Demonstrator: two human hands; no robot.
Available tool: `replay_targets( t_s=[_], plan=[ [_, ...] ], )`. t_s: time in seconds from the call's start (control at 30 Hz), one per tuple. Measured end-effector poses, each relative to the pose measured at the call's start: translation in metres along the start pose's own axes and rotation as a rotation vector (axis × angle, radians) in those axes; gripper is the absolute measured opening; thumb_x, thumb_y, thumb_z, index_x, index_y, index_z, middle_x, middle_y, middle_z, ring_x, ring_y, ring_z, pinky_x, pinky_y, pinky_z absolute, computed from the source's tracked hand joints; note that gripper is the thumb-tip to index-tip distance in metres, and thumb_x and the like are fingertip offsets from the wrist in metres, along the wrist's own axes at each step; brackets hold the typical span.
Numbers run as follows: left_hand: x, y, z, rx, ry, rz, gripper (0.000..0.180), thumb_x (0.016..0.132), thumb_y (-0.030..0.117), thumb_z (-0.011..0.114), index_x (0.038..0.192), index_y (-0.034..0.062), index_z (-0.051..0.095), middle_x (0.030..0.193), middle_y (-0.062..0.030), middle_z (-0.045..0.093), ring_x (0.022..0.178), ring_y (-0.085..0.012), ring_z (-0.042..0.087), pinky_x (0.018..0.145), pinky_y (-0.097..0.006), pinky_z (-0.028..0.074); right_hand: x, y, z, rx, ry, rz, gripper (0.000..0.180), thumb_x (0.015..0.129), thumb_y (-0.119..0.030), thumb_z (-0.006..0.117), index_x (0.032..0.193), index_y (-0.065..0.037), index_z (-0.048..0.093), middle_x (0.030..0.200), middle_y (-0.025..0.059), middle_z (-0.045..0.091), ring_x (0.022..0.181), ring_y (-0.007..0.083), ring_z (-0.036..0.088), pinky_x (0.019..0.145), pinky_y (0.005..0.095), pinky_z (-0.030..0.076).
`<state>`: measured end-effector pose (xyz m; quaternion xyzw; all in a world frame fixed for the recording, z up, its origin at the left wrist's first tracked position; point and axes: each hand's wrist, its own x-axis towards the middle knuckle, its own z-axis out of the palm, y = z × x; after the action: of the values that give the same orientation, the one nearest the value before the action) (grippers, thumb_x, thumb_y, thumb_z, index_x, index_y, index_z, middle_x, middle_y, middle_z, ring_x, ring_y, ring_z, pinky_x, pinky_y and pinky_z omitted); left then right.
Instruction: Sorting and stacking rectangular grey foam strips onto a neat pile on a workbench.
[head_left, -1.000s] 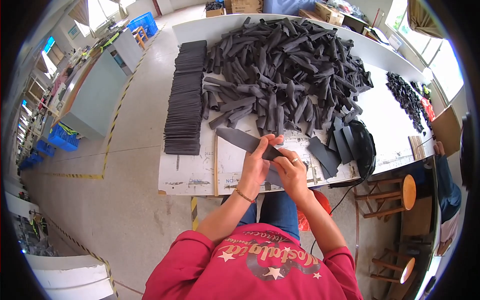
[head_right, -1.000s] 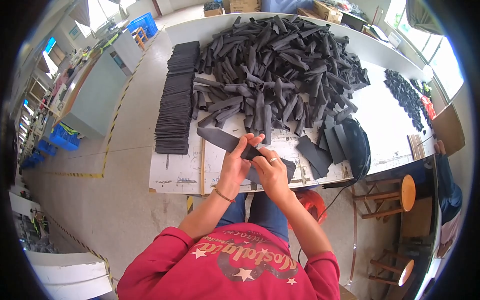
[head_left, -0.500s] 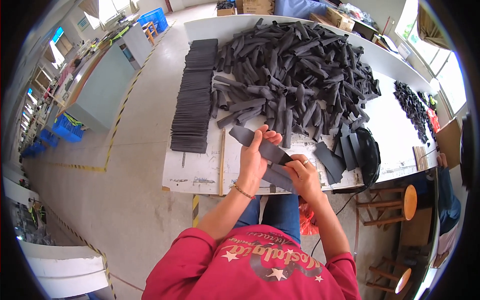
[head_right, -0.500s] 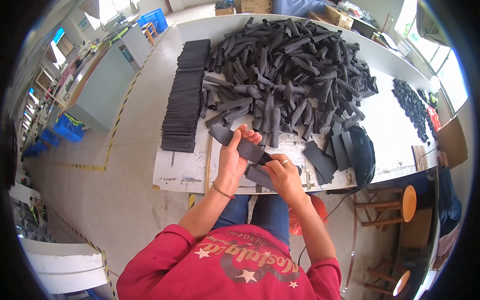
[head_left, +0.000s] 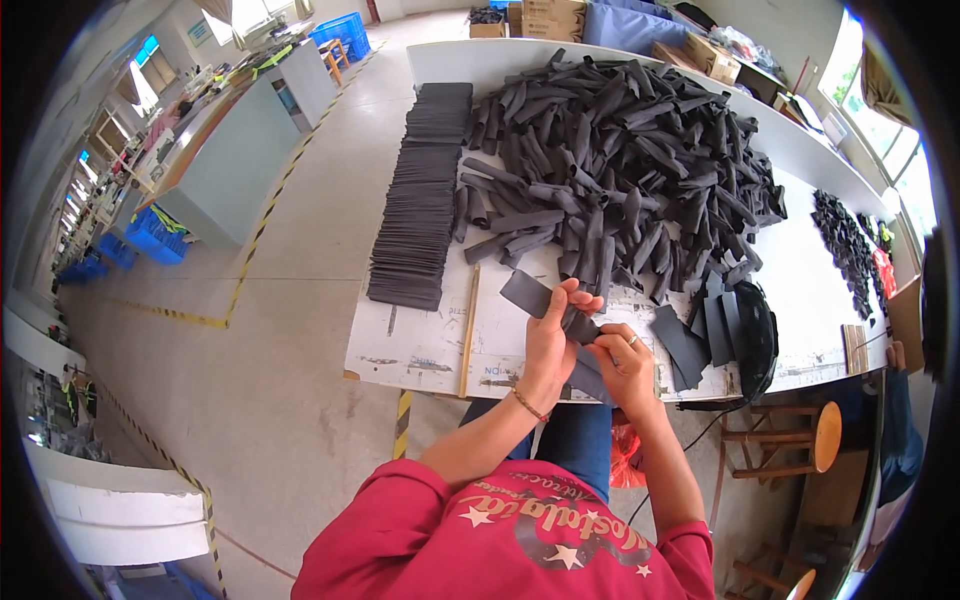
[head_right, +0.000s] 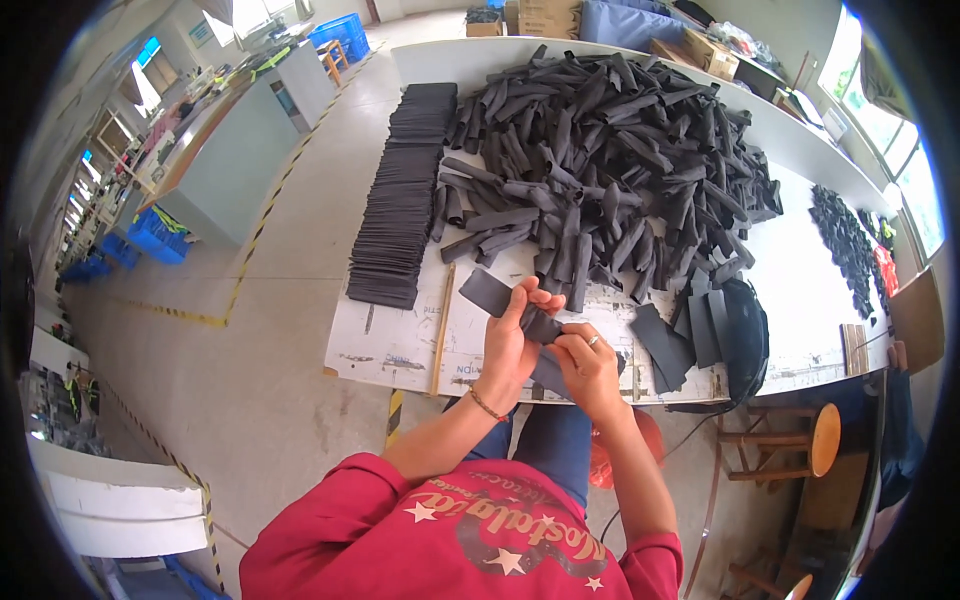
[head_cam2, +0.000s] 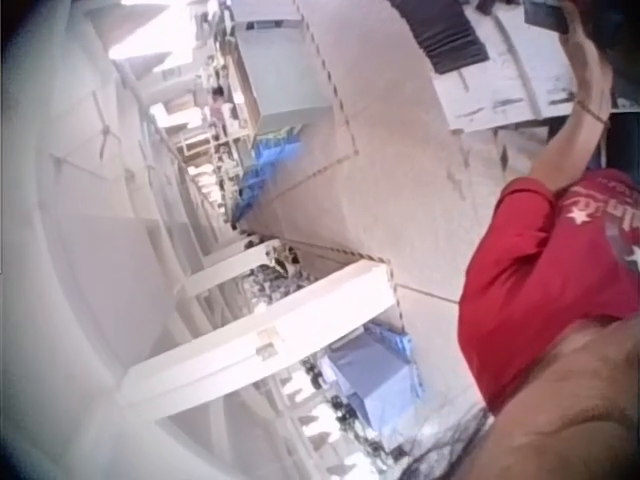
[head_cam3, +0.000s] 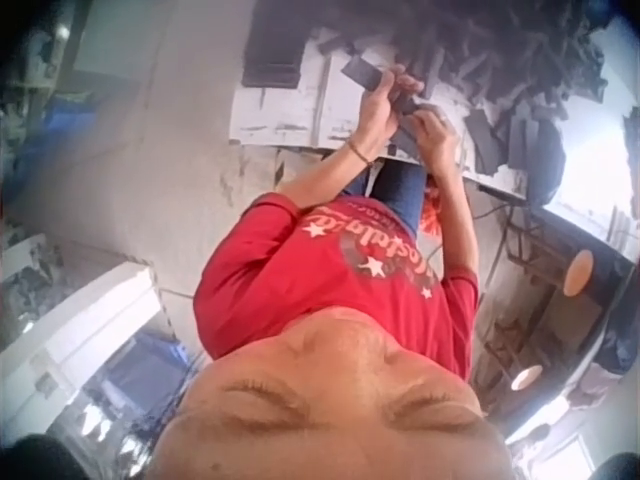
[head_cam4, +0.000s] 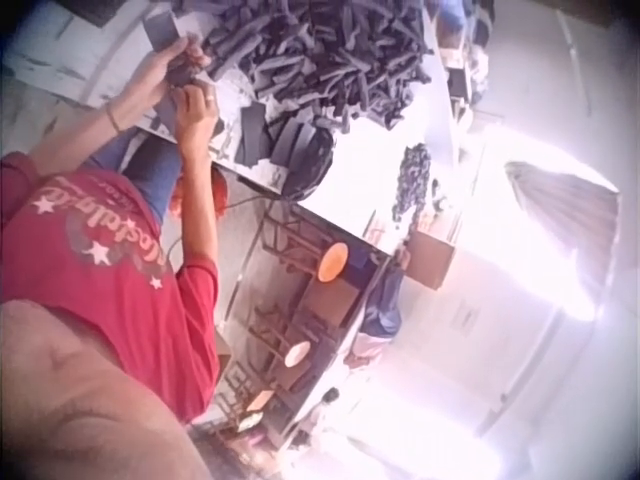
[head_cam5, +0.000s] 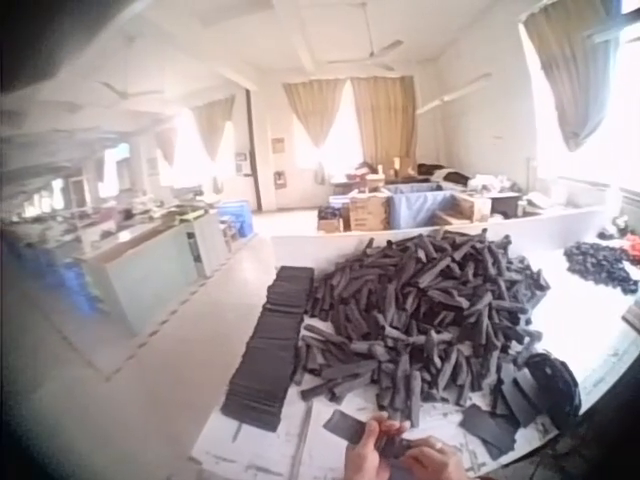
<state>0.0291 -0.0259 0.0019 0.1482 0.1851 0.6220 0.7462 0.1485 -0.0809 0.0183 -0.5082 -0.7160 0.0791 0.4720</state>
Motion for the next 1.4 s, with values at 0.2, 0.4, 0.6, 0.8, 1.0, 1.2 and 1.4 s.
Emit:
replay_targets(
  t_s=[0.2, 0.4, 0.6, 0.8, 1.0, 1.2, 1.4],
  plan=[
    [-0.002, -0.002, 0.001, -0.024, 0.019, 0.009, 0.035, 0.098, 0.029, 0.056, 0.115, -0.0020, 0.057, 0.091, -0.0092, 0.067, 0.091, -0.0238, 0.066, 0.088, -0.036, 0.051, 0.000, -0.001, 0.002, 0.022, -0.025, 0.033, 0.013, 0.074, 0.001, 0.073, 0.082, 0.000, 0.063, 0.090, 0.0120, 0.064, 0.073, 0.0297, 0.063, 0.064, 0.0360, 0.051],
    [-0.002, -0.002, 0.001, -0.042, 0.023, 0.006, 0.034, 0.098, 0.028, 0.056, 0.114, -0.0021, 0.058, 0.091, -0.0093, 0.067, 0.091, -0.0239, 0.066, 0.089, -0.036, 0.052, 0.002, -0.002, 0.003, 0.039, -0.034, 0.043, 0.012, 0.074, 0.001, 0.073, 0.081, 0.001, 0.063, 0.089, 0.0117, 0.063, 0.072, 0.0287, 0.063, 0.063, 0.0353, 0.051],
    [-0.002, -0.002, -0.002, -0.028, 0.022, 0.009, 0.033, 0.099, 0.027, 0.055, 0.115, -0.0022, 0.057, 0.091, -0.0095, 0.067, 0.091, -0.0244, 0.066, 0.088, -0.037, 0.052, 0.000, -0.002, 0.003, 0.022, -0.046, 0.017, 0.012, 0.075, 0.000, 0.073, 0.083, 0.001, 0.064, 0.092, 0.0122, 0.063, 0.073, 0.0282, 0.063, 0.063, 0.0343, 0.051],
    [-0.001, 0.006, -0.001, 0.013, 0.021, 0.014, 0.034, 0.101, 0.026, 0.051, 0.117, -0.0031, 0.055, 0.096, -0.0127, 0.068, 0.097, -0.0286, 0.066, 0.092, -0.039, 0.051, -0.005, -0.009, 0.012, 0.175, -0.033, 0.289, 0.016, 0.078, -0.003, 0.073, 0.089, 0.003, 0.064, 0.100, 0.0125, 0.063, 0.076, 0.0198, 0.064, 0.068, 0.0301, 0.052],
    [0.007, 0.018, -0.001, 0.009, -0.049, 0.085, 0.036, 0.101, 0.026, 0.049, 0.120, -0.0043, 0.051, 0.102, -0.0159, 0.068, 0.105, -0.0318, 0.063, 0.101, -0.044, 0.046, -0.013, -0.008, 0.039, 0.616, 0.297, 0.593, 0.014, 0.085, -0.008, 0.071, 0.084, 0.005, 0.064, 0.098, 0.0048, 0.058, 0.082, 0.0100, 0.056, 0.071, 0.0247, 0.048],
    [0.002, 0.027, 0.001, 0.038, -0.145, 0.022, 0.038, 0.099, 0.029, 0.052, 0.119, -0.0034, 0.053, 0.105, -0.0159, 0.068, 0.108, -0.0326, 0.062, 0.103, -0.047, 0.044, 0.015, -0.036, 0.014, 1.011, 0.173, 0.925, 0.009, 0.093, -0.010, 0.064, 0.092, -0.001, 0.062, 0.094, 0.0017, 0.057, 0.083, 0.0077, 0.054, 0.069, 0.0240, 0.044],
    [-0.001, 0.047, -0.017, 0.171, 0.026, 0.022, 0.031, 0.091, 0.020, 0.068, 0.111, -0.0023, 0.061, 0.100, -0.0186, 0.069, 0.093, -0.0321, 0.068, 0.084, -0.039, 0.056, 0.004, -0.024, 0.017, 0.286, 0.279, 0.330, 0.006, 0.085, -0.001, 0.068, 0.085, 0.001, 0.062, 0.081, 0.0048, 0.061, 0.077, 0.0145, 0.058, 0.069, 0.0261, 0.046]
  ],
)
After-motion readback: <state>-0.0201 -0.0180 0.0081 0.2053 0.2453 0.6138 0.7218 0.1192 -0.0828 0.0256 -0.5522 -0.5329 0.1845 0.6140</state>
